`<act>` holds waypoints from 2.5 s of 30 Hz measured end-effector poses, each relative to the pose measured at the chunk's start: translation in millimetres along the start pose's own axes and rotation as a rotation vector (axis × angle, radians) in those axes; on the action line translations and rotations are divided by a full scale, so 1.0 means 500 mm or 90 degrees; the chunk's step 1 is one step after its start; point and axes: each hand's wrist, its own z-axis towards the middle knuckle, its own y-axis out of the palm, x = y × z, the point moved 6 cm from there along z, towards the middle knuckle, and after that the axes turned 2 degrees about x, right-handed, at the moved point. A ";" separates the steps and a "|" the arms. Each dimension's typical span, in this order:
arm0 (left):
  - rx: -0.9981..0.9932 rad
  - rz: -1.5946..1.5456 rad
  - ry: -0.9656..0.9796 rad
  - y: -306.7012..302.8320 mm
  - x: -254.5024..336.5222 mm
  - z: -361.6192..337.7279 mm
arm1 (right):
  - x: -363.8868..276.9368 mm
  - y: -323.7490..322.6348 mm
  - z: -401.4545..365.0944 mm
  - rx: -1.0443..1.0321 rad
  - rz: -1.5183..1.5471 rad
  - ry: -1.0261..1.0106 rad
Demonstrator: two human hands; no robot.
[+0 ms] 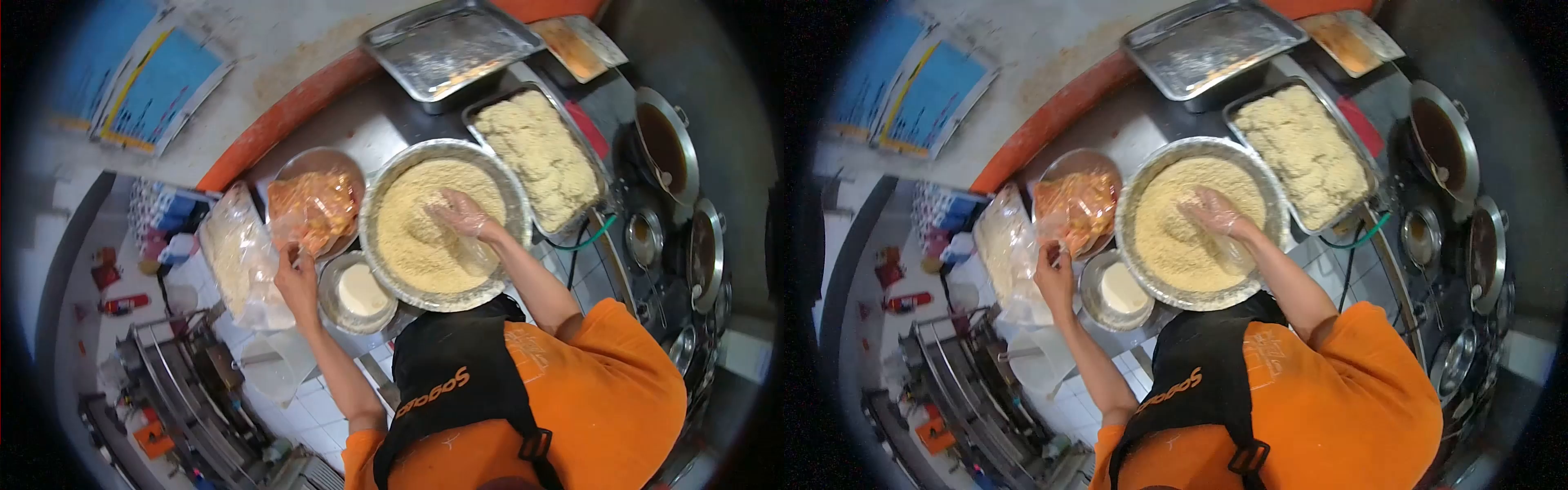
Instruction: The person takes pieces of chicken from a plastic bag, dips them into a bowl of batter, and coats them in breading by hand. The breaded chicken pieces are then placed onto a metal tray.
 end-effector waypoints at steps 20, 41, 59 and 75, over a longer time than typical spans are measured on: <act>-0.058 -0.025 -0.015 0.036 -0.089 0.087 | 0.127 -0.502 -0.185 0.331 -0.093 0.191; -0.186 -0.684 -0.210 -0.019 0.163 -0.110 | -0.285 -0.031 -0.084 -0.085 0.298 -0.025; -0.033 -0.187 -0.224 0.004 -0.008 -0.196 | -0.219 0.105 -0.083 -0.261 0.336 0.033; -0.183 0.172 -0.149 0.057 -0.095 -0.163 | -0.144 -0.034 -0.022 -0.088 0.050 -0.092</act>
